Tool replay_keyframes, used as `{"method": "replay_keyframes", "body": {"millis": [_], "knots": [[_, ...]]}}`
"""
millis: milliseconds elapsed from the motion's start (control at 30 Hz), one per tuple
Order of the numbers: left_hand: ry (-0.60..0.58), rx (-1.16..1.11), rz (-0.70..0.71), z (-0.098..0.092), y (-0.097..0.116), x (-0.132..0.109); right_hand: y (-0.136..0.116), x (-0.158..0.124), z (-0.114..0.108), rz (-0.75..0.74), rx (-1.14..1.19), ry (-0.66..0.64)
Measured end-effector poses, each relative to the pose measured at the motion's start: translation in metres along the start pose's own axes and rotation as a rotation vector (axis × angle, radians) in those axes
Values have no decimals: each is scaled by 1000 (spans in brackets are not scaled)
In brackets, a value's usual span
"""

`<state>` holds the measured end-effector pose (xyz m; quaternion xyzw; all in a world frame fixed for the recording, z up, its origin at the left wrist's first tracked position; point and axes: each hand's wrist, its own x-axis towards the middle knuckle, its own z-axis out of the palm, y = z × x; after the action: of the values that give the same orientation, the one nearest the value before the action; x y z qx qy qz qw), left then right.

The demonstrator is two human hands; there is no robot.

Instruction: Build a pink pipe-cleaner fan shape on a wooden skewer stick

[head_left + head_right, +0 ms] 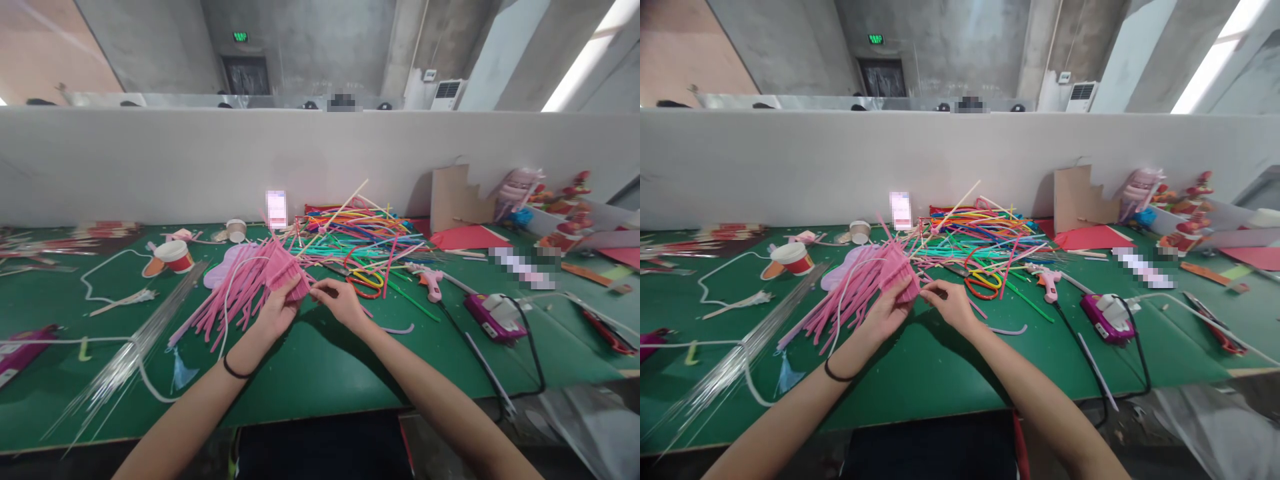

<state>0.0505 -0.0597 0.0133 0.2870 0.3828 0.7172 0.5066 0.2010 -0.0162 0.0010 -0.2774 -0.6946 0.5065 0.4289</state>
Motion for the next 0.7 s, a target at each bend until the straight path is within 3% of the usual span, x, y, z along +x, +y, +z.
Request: {"method": "replay_keyframes", "body": {"millis": [100, 300, 500, 700], "knots": [[97, -38, 44, 5, 4, -3, 4, 2, 0, 128, 101, 2], [265, 6, 316, 13, 6, -6, -9, -4, 8, 293, 344, 25], [237, 95, 370, 11, 0, -8, -11, -5, 11, 332, 516, 148], [204, 73, 295, 14, -1, -9, -12, -5, 12, 311, 472, 107]]}}
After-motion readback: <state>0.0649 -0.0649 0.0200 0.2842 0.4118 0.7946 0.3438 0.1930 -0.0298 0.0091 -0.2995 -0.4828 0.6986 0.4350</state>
